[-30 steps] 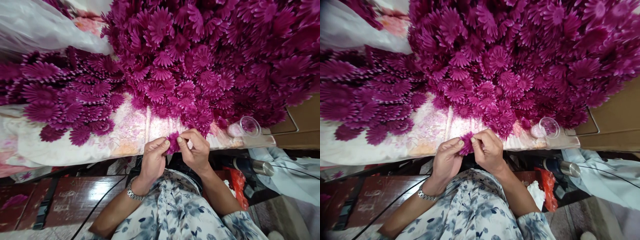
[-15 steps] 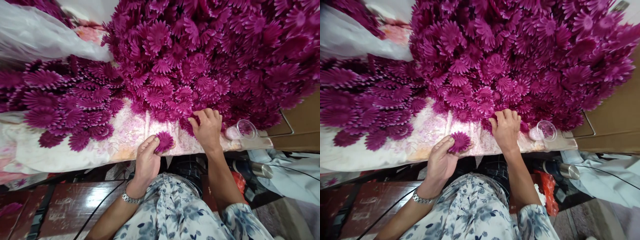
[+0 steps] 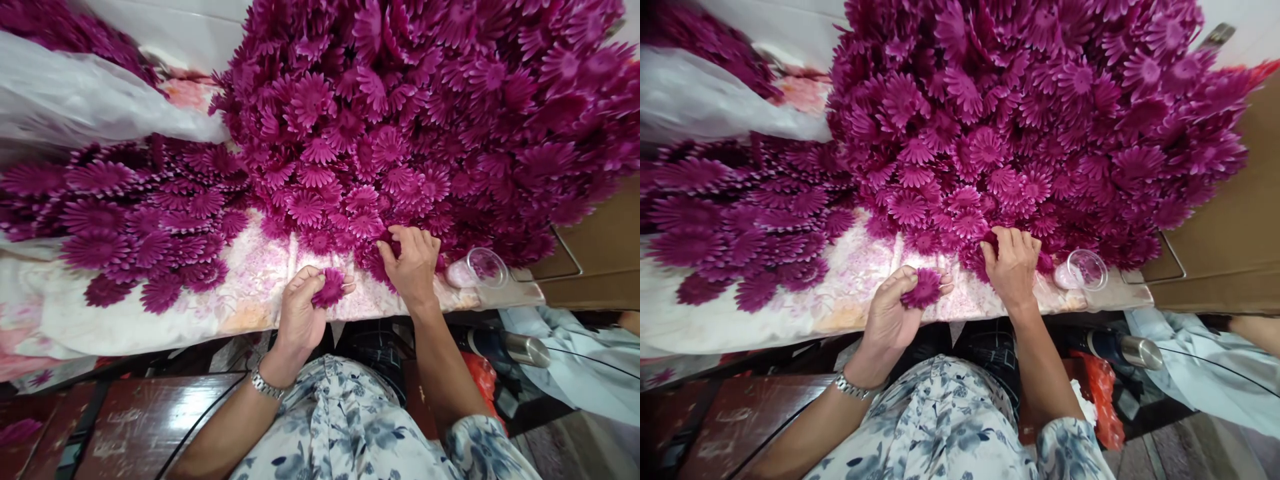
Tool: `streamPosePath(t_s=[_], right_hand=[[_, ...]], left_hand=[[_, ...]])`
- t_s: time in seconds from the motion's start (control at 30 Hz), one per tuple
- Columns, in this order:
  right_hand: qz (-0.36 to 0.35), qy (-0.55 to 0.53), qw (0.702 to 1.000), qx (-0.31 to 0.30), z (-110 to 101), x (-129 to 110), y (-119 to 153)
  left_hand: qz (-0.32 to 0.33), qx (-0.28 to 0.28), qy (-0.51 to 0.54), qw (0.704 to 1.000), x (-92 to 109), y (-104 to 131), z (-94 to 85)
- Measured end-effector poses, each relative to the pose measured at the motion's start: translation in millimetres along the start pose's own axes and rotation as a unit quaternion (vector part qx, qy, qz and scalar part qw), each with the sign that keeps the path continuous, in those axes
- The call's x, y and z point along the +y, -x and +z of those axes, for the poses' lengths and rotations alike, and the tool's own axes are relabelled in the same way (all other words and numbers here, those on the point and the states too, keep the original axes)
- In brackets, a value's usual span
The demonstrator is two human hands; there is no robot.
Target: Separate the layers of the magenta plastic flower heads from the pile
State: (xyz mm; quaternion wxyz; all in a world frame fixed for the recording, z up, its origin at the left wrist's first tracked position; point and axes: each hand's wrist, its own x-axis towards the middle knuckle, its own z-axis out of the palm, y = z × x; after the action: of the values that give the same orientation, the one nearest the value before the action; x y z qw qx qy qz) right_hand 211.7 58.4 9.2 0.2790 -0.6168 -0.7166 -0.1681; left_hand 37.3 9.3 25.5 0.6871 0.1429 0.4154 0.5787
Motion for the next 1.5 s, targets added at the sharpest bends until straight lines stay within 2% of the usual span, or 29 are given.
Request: streamPosePath(t_s=[0.13, 0.3, 0.43, 0.63, 0.77, 1.0, 1.13, 1.33, 1.43, 1.5], right_hand=[[0.01, 0.0, 1.0, -0.005, 2, 2, 0], [-0.019, -0.051, 0.998, 0.038, -1, 6, 1], [-0.048, -0.076, 0.993, 0.071, -7, 8, 0], [-0.093, -0.108, 0.986, 0.085, -18, 7, 0], [-0.114, -0.129, 0.981, 0.083, -20, 8, 1], [-0.103, -0.143, 0.979, 0.103, -23, 8, 4], [-0.053, -0.12, 0.984, 0.117, -24, 15, 3], [0.027, -0.014, 0.998, 0.055, -27, 30, -3], [0.011, -0.025, 0.996, 0.085, -32, 27, 2], [-0.029, -0.056, 0.994, 0.084, -34, 21, 9]], left_hand=[[0.012, 0.009, -0.005, 1.0, 2, -7, 6.4], [-0.013, 0.005, -0.007, 1.0, 8, -17, 19.1], [0.032, -0.029, -0.109, 0.993, 8, -27, 32.0], [0.148, -0.105, -0.306, 0.934, -1, -41, 41.4], [0.208, -0.103, -0.363, 0.903, -4, -39, 43.3], [0.225, -0.062, -0.329, 0.915, -4, -35, 37.5], [0.24, -0.046, -0.304, 0.921, -4, -41, 33.5], [0.172, -0.073, -0.363, 0.913, 2, -51, 39.3], [0.175, -0.048, -0.37, 0.911, 8, -49, 38.3], [0.186, -0.026, -0.332, 0.924, 10, -45, 35.8]])
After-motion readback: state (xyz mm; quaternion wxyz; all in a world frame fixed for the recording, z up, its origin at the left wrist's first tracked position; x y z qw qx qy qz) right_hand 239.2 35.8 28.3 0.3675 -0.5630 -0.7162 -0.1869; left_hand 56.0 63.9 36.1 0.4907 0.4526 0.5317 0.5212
